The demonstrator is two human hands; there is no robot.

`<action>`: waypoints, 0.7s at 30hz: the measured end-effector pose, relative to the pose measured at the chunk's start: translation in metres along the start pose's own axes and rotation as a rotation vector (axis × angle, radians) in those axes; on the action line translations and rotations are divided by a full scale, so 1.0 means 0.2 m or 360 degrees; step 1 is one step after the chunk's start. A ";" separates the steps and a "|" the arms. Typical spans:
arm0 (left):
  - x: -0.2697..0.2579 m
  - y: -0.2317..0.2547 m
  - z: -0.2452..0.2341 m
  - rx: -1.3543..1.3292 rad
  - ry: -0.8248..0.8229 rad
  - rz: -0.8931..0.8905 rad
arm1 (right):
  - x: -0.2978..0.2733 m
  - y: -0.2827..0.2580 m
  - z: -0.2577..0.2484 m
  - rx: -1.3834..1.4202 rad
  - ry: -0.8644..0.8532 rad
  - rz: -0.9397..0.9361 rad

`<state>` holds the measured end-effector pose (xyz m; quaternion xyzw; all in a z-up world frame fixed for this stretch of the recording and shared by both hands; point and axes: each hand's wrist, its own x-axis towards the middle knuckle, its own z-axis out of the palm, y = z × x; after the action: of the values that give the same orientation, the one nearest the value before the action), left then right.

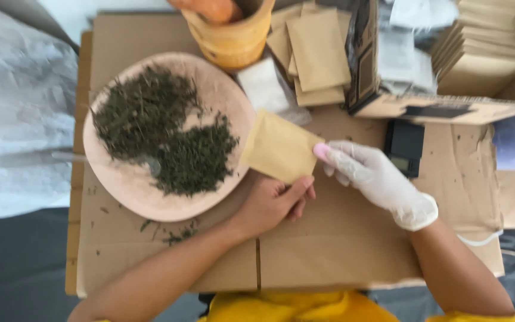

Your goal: Packaging tea leaves into filter bags, sealing them with a handheld heat sealer, and placing the sealed bags into paper envelopes.

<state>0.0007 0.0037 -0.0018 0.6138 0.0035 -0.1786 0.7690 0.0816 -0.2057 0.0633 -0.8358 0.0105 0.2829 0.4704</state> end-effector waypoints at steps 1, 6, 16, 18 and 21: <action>-0.01 -0.01 0.01 -0.0022 0.0004 -0.0038 | -0.02 -0.01 0.01 0.0001 -0.0020 0.0040; 0.03 -0.02 0.00 0.0024 -0.0043 0.0142 | -0.02 -0.07 0.01 -0.0008 0.0013 0.0093; 0.02 0.00 0.00 -0.0050 -0.0041 0.0090 | -0.01 -0.04 0.01 -0.0013 0.0004 0.0024; 0.05 0.01 0.00 0.0011 -0.0041 0.0111 | -0.02 -0.06 -0.01 0.0011 0.0027 0.0004; 0.05 0.00 0.01 0.0004 -0.0009 0.0066 | -0.02 -0.06 -0.01 0.0013 0.0009 0.0055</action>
<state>0.0100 -0.0005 -0.0045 0.6141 -0.0115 -0.1644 0.7718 0.0823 -0.2011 0.0754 -0.8344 0.0275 0.2886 0.4688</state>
